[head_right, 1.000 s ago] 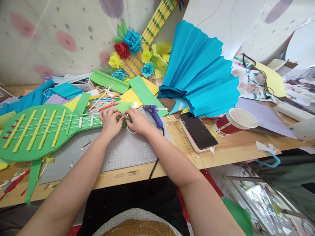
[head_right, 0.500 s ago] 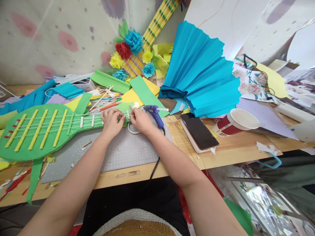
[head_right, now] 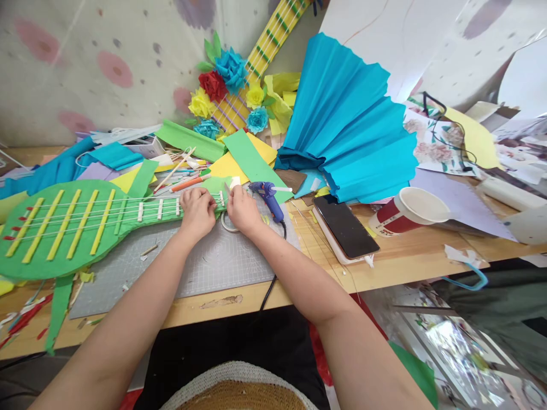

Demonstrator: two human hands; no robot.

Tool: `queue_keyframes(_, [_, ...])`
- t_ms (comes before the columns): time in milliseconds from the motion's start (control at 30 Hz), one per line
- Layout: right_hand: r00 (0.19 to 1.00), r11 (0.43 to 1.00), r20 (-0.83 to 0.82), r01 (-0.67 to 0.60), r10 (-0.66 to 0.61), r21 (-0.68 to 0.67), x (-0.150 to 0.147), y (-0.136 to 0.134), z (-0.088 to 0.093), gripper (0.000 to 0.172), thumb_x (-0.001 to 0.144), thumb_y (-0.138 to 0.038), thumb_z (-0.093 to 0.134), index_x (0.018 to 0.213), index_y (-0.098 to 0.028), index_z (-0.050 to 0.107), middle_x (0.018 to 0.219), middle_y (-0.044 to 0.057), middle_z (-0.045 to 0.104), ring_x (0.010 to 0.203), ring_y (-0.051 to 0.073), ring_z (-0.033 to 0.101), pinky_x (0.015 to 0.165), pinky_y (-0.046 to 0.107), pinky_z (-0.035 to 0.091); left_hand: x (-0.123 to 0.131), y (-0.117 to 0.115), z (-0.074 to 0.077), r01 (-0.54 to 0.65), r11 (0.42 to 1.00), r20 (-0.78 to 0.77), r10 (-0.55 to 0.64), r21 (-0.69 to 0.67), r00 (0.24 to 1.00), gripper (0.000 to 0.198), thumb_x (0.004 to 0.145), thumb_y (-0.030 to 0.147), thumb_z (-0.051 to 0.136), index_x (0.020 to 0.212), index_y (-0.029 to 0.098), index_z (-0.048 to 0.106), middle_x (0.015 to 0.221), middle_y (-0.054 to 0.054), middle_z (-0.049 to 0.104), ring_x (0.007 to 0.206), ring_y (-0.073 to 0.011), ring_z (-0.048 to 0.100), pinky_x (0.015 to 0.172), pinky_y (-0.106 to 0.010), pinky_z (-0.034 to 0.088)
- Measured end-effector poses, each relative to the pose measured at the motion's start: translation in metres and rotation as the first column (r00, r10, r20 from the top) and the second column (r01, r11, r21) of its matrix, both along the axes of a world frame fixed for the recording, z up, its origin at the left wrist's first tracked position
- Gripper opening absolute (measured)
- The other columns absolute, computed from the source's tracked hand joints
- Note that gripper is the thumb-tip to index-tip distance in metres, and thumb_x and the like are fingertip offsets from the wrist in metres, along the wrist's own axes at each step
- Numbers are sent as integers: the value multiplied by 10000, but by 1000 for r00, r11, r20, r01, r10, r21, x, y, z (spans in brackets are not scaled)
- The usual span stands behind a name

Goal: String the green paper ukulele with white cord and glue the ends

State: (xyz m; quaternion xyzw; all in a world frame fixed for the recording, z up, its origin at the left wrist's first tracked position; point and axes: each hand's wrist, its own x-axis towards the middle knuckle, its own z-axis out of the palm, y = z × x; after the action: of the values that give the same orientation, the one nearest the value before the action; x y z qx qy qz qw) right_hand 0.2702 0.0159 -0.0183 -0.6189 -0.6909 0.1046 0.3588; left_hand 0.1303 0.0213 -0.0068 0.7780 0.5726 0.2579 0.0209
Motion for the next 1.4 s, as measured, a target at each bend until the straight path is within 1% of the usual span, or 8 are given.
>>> queue_keyframes(133, [969,997,-242,-69,59,-31,3,3,1,58,797,-185,449,778,-224,410,862,65,621,784,184,577,720,320,454,-1,-1,0,-7,1000,27,6,8,1000,70,760,202,537,717,211,592,1052,-94,558,1096,-307,445,1066,-510,256])
queue_keyframes(267, [828,982,-551,-176,106,-74,2,7,-3,103,777,-189,487,766,-229,393,847,22,648,697,127,585,690,286,480,0,-2,1,-20,1000,57,19,20,998,87,782,265,555,731,212,602,1061,-91,559,1114,-301,446,1091,-521,212])
queue_keyframes(333, [763,972,-638,-214,104,-98,0,9,-6,113,784,-202,481,760,-234,375,776,-7,647,616,109,567,640,272,480,0,-2,1,-26,999,61,25,18,998,99,788,278,559,731,211,604,1065,-94,559,1116,-304,448,1086,-526,218])
queue_keyframes(433, [715,965,-693,-234,89,-117,-1,11,-7,123,790,-220,487,774,-238,366,700,-43,622,547,94,539,582,244,456,1,-2,1,-27,1000,63,27,5,998,112,796,291,557,736,208,603,1070,-100,557,1115,-309,447,1076,-531,236])
queue_keyframes(633, [709,962,-696,-251,111,-103,-2,11,-4,155,809,-205,458,917,-247,355,642,-96,573,469,77,481,545,220,413,2,-2,0,-39,999,26,39,1,999,103,805,278,552,775,195,606,1083,-113,546,1118,-312,445,1081,-522,234])
queue_keyframes(833, [841,985,-537,-141,64,-103,-3,12,-5,192,819,-205,461,965,-252,346,650,-85,581,593,115,549,600,231,420,4,-1,-5,-39,998,1,39,46,999,99,804,259,548,773,179,599,1071,-123,541,1116,-322,446,1063,-524,251])
queue_keyframes(933, [875,987,-482,-111,44,-112,-5,12,-5,193,816,-171,433,959,-254,332,651,-85,577,645,122,571,633,231,414,6,0,-5,-49,997,-8,49,53,999,99,805,247,539,773,175,599,1068,-131,545,1100,-330,448,1026,-530,285])
queue_keyframes(1400, [889,984,-457,-47,-37,-169,-8,12,-4,162,814,-170,410,882,-255,290,686,-71,577,698,126,588,692,239,418,7,2,-6,-46,999,24,45,29,999,101,794,232,534,752,166,597,1026,-143,555,1052,-327,447,977,-511,316])
